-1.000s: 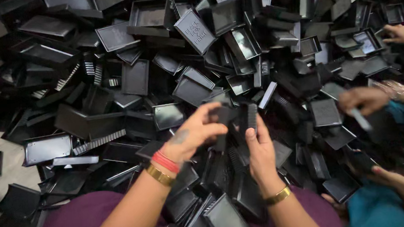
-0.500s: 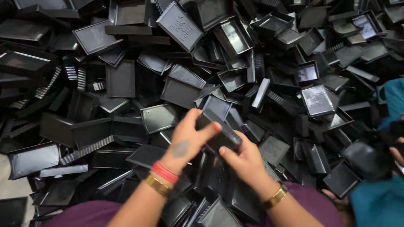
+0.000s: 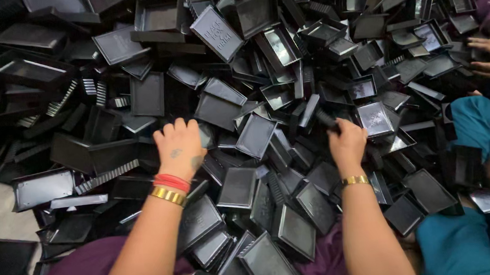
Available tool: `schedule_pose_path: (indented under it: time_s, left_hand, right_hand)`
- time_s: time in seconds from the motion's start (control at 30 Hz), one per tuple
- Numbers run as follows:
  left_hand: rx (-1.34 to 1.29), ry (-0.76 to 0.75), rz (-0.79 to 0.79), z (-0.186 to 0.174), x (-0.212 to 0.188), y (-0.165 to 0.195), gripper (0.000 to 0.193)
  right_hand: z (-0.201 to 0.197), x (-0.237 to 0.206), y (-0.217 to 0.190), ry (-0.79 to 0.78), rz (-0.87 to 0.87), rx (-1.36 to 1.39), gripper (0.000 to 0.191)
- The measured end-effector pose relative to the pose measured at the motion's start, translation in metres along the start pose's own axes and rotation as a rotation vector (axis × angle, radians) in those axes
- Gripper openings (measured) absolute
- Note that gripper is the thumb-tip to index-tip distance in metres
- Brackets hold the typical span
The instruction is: The person sits on the floor and repeatedly picks up black plastic frame parts from a large pile. They align and snap the parts together to form complete frames, then place the assembled frames back into the pile.
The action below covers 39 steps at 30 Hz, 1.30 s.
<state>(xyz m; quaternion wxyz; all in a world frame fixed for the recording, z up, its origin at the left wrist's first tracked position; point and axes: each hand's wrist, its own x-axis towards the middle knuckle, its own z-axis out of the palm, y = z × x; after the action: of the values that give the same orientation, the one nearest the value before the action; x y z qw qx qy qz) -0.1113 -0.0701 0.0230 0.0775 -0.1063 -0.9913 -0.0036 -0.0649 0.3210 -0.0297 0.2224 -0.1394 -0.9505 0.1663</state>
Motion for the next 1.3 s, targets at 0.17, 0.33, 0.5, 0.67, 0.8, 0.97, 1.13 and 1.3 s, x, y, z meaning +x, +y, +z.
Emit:
schedule_pose_path:
  time_s: [0.17, 0.33, 0.5, 0.67, 0.8, 0.97, 1.13, 1.3]
  left_hand:
    - [-0.146, 0.161, -0.079, 0.005, 0.001, -0.004, 0.012]
    - [-0.099, 0.205, 0.014, 0.011, -0.004, 0.012, 0.009]
    - [-0.278, -0.223, 0.146, 0.035, -0.013, 0.043, 0.069]
    - [-0.349, -0.539, 0.237, 0.058, -0.016, 0.033, 0.081]
    - [-0.405, -0.723, 0.356, 0.050, -0.003, 0.006, 0.094]
    - [-0.719, -0.537, 0.281, -0.003, 0.003, -0.002, 0.098]
    - [-1.771, -0.506, 0.094, -0.036, -0.010, 0.047, 0.078]
    - [-1.957, -0.530, -0.186, -0.034, -0.022, 0.072, 0.077]
  right_hand:
    - [-0.002, -0.014, 0.001, -0.092, 0.087, 1.073, 0.045]
    - [0.011, -0.036, -0.007, -0.326, 0.321, 0.483, 0.075]
    - [0.024, -0.049, -0.028, -0.282, -0.020, -0.288, 0.084]
    - [0.001, -0.051, -0.044, -0.473, 0.090, -0.302, 0.106]
    - [-0.019, -0.042, -0.052, -0.588, 0.165, -0.265, 0.098]
    - [-0.031, -0.047, -0.071, -0.500, 0.218, 0.349, 0.084]
    - [-0.030, -0.069, -0.100, -0.563, 0.309, 1.405, 0.069]
    - [-0.044, -0.073, -0.119, -0.691, 0.186, 1.337, 0.064]
